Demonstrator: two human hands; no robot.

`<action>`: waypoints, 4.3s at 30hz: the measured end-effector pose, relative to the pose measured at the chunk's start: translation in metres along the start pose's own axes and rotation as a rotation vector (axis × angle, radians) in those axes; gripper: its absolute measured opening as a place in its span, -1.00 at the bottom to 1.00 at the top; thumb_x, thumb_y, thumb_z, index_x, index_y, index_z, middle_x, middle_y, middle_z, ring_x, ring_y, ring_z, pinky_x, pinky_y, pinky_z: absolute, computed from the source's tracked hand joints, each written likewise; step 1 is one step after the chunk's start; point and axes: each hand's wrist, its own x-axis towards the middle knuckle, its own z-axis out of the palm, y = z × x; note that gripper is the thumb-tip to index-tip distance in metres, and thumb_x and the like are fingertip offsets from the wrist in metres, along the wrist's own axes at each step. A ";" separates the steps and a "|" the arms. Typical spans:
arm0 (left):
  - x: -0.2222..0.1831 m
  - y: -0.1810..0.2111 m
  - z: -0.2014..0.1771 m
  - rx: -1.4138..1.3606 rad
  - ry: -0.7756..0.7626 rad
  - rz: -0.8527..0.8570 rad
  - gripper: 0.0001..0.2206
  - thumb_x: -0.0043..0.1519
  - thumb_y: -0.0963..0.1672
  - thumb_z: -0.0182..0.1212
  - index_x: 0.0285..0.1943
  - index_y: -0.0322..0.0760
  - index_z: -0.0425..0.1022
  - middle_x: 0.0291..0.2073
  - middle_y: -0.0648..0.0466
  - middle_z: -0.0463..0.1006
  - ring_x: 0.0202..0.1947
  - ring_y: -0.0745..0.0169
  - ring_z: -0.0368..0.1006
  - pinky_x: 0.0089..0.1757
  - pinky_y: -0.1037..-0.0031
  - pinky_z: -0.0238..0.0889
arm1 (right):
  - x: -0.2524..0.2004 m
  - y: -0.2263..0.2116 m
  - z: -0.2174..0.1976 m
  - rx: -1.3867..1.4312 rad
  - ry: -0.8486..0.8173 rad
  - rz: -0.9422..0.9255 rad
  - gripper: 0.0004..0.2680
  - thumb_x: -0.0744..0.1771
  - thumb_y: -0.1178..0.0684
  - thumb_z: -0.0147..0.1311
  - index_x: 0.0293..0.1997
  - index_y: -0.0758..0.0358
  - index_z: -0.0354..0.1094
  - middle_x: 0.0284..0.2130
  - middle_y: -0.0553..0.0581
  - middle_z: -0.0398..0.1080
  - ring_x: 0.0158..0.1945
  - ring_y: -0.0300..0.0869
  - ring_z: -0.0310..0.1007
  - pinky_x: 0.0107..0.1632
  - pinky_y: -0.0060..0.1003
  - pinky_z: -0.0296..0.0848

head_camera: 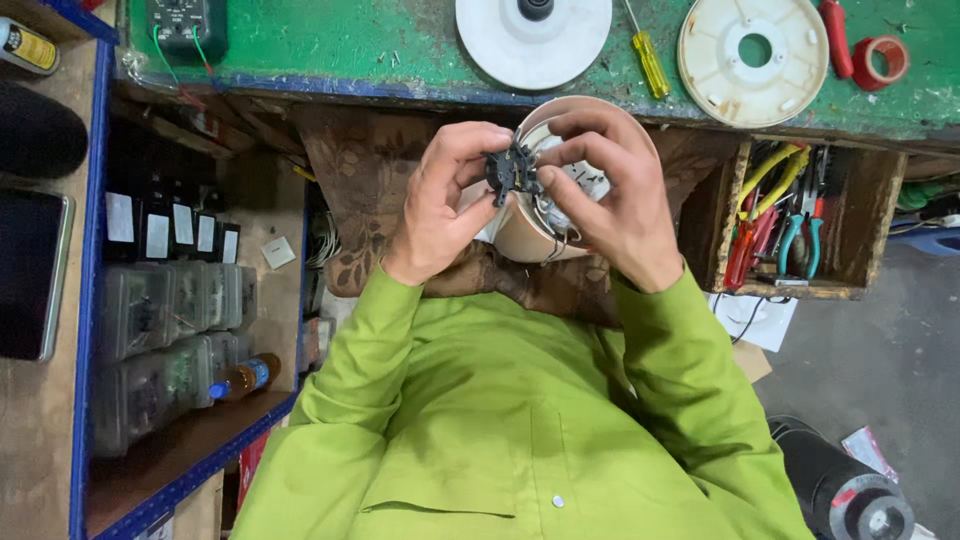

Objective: The person repairs an electric kettle by removing the internal components, soldering wires, and using a screwdriver to reassemble the base unit.

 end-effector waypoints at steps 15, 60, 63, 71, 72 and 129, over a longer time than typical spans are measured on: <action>0.001 0.009 0.010 0.440 0.001 0.082 -0.64 0.31 -0.28 0.30 0.28 -0.25 0.40 0.15 -0.10 0.46 0.21 -0.06 0.47 0.24 0.24 0.36 | 0.001 0.000 0.018 0.093 0.091 0.126 -0.89 0.32 0.27 0.15 -0.36 0.23 0.30 -0.15 0.16 0.46 0.02 -0.08 0.49 0.10 -0.22 0.43; -0.011 -0.002 0.023 0.382 0.002 0.132 -0.43 0.34 -0.30 0.33 0.55 -0.09 0.36 0.30 0.03 0.46 0.30 -0.09 0.51 0.23 0.12 0.44 | -0.020 0.020 0.006 0.452 0.042 0.259 -0.93 0.41 0.30 0.18 -0.15 0.46 0.35 -0.02 0.44 0.45 0.12 -0.03 0.49 0.13 -0.10 0.58; -0.009 -0.003 0.021 0.342 -0.013 0.124 -0.38 0.28 -0.33 0.38 0.54 -0.10 0.36 0.25 0.00 0.48 0.25 -0.14 0.52 0.22 0.06 0.42 | -0.021 0.027 0.004 0.457 0.016 0.252 -0.93 0.42 0.26 0.17 -0.14 0.43 0.35 -0.02 0.43 0.45 0.14 -0.02 0.48 0.12 -0.08 0.56; -0.010 -0.006 0.023 0.324 -0.017 0.118 -0.46 0.31 -0.29 0.37 0.48 -0.10 0.42 0.24 0.05 0.51 0.27 -0.07 0.53 0.21 0.13 0.43 | -0.024 0.037 0.003 0.581 0.027 0.332 -0.90 0.42 0.22 0.20 -0.14 0.40 0.34 -0.02 0.36 0.46 0.11 -0.11 0.47 0.11 -0.17 0.53; -0.010 -0.006 0.022 0.324 -0.019 0.119 -0.48 0.31 -0.28 0.37 0.47 -0.11 0.43 0.23 0.05 0.52 0.27 -0.07 0.53 0.21 0.13 0.43 | -0.024 0.038 0.004 0.600 0.027 0.340 -0.90 0.42 0.21 0.21 -0.14 0.39 0.34 -0.01 0.35 0.46 0.10 -0.12 0.47 0.11 -0.18 0.53; -0.004 -0.006 0.039 0.315 0.115 0.139 -0.59 0.20 -0.21 0.53 0.03 -0.33 0.29 0.10 -0.29 0.64 0.00 -0.23 0.68 -0.06 0.24 0.53 | -0.023 0.024 -0.052 0.473 0.074 0.217 -0.79 0.39 0.29 0.23 0.15 0.42 0.41 -0.06 0.23 0.49 0.08 -0.08 0.55 0.21 -0.03 0.57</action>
